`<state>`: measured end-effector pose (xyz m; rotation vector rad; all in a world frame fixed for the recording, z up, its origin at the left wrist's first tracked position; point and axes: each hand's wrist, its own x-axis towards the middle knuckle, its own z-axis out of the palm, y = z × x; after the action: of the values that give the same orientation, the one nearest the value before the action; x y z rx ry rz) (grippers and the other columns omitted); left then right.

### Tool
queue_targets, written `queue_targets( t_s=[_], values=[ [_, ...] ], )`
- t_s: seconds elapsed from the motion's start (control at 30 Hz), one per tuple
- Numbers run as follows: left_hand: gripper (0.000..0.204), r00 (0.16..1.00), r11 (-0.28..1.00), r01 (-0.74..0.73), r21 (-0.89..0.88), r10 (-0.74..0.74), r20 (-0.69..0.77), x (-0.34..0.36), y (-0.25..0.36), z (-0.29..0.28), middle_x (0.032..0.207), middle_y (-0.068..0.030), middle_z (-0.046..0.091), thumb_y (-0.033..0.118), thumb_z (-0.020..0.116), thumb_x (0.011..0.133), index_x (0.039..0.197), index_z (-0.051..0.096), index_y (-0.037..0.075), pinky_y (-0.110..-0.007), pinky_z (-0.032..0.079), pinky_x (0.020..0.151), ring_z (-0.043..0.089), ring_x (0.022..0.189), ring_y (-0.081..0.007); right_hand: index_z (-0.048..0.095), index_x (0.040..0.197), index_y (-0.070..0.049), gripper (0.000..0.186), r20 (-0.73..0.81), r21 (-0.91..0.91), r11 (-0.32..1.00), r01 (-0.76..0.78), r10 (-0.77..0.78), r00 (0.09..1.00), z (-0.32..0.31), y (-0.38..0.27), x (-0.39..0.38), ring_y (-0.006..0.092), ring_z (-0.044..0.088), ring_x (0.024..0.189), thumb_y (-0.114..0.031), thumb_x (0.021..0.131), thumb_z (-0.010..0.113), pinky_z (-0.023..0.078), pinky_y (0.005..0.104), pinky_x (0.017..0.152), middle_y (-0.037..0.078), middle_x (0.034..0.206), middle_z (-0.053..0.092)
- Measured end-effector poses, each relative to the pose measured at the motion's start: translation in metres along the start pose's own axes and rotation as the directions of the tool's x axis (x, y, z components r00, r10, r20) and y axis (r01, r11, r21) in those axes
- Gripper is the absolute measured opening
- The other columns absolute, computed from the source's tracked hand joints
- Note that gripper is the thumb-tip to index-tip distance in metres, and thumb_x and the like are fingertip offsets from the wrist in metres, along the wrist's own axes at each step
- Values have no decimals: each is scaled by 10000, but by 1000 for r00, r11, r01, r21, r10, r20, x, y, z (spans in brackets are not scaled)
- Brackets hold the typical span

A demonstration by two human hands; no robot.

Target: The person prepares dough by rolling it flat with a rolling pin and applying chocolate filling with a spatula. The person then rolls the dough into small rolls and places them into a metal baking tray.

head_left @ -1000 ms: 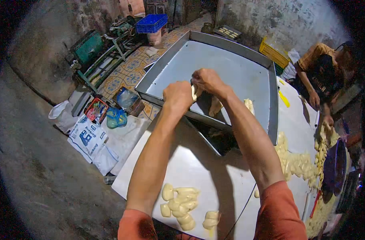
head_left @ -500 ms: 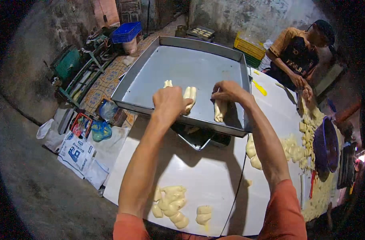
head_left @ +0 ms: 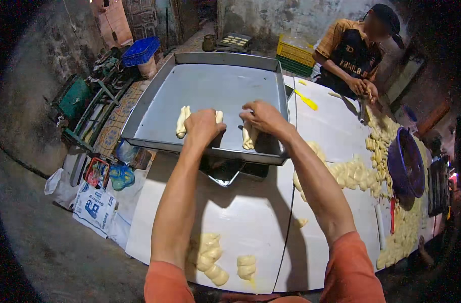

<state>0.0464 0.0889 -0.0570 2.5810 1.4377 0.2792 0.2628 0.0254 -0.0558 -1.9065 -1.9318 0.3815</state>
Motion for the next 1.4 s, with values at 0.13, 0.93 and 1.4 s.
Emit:
queue_targets(
  t_s=[0.13, 0.93, 1.4],
  values=[
    [548, 996, 998, -6, -58, 1, -84, -16, 1, -5, 1117, -164, 728, 516, 793, 794, 1145, 712, 104, -514, 525, 858, 696, 1032, -371, 712, 1206, -42, 430, -200, -31, 981, 189, -192, 961, -17, -9, -26, 421, 664, 1080, -371, 934, 660, 528, 510, 930, 228, 1205, 675],
    [434, 950, 782, -169, -600, -32, -309, -110, 12, -44, 1155, -110, 750, 297, 752, 942, 1305, 679, 69, -319, 550, 912, 706, 1026, -172, 724, 1114, -39, 246, -398, 251, 952, 175, -63, 915, -22, -40, -163, 259, 743, 816, -235, 968, 698, 576, 361, 720, 156, 959, 753],
    [295, 772, 616, 322, -719, -610, -177, -426, 5, 17, 1119, -119, 735, 121, 716, 975, 1224, 707, -37, -337, 570, 888, 679, 1033, -159, 493, 1473, -80, 705, 372, 29, 791, 612, -576, 727, 109, -69, -448, 265, 415, 1453, -503, 924, 625, 335, 583, 1169, 106, 1576, 449]
  ],
)
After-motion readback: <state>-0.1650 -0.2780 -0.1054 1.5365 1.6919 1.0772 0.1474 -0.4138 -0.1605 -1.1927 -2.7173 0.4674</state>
